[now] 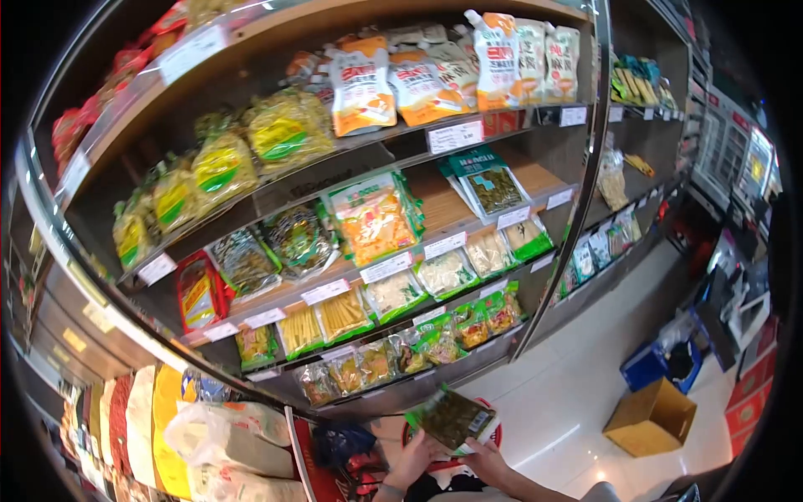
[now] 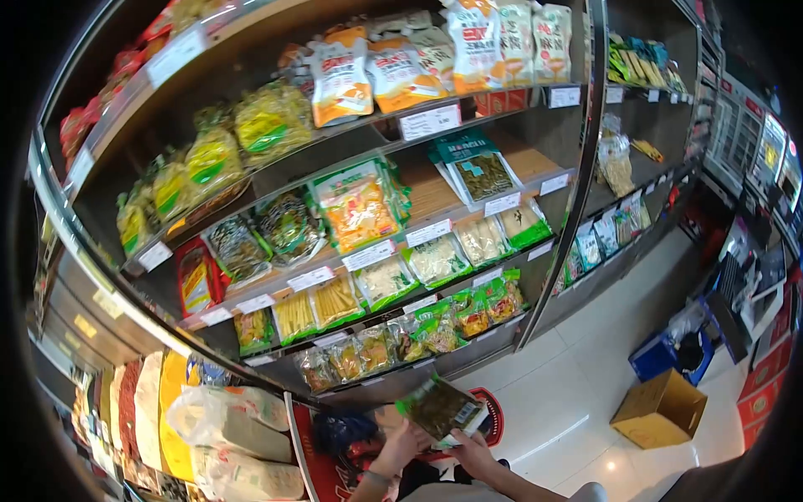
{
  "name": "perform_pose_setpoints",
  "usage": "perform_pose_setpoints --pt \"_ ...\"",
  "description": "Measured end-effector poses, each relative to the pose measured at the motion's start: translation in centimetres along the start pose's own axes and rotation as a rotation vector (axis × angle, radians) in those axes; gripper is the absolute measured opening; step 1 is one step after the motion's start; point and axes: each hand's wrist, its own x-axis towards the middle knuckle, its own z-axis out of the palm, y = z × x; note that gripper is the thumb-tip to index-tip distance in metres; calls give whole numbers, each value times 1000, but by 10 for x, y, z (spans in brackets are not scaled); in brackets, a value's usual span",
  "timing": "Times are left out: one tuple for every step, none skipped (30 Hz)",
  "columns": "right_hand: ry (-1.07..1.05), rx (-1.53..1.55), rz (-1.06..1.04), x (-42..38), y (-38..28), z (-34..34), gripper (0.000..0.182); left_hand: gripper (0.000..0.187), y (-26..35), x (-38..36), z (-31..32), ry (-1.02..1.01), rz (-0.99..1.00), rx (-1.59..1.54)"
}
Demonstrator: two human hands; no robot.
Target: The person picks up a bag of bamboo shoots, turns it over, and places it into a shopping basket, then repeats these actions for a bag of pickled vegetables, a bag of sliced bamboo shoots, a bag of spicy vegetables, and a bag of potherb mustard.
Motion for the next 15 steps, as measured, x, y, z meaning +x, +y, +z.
perform_pose_setpoints --pt "-41 -17 -29 -5 -5 18 32 54 16 -5 34 5 168 -34" --pt "-80 -35 -55 -11 -7 32 31 51 30 -16 72 14 335 -72" --pt "-128 -124 -106 -16 -9 44 31 48 45 -29 94 100 334 -60" --pt "-182 -214 -164 -18 -13 55 32 45 63 -43 112 180 334 -46" --pt "-243 -445 -239 -20 -22 68 35 36 79 -57 134 190 402 -141" --pt "-361 -505 -221 -23 -32 76 42 33 88 -58 130 182 490 -123" --pt "-399 -596 -350 -33 -45 97 41 32 99 -71 141 214 549 -72" --pt "-437 -683 -479 -41 -55 118 41 30 111 -86 155 249 604 -20" --pt "-475 -591 -543 -39 -54 125 42 29 120 -97 161 243 674 58" --pt "-475 -594 -444 -43 -61 125 48 28 128 -108 167 237 742 139" --pt "-494 -618 -374 -35 -62 114 50 28 137 -120 177 240 796 194" --pt "-512 -646 -305 -27 -63 104 53 30 142 -128 181 219 823 227" --pt "-539 -558 -362 -28 -61 111 54 33 146 -136 186 220 847 243" --pt "-564 -471 -419 -30 -58 120 56 37 150 -144 191 217 873 258" --pt "-564 -502 -481 -34 -56 122 54 38 153 -151 194 210 879 265"
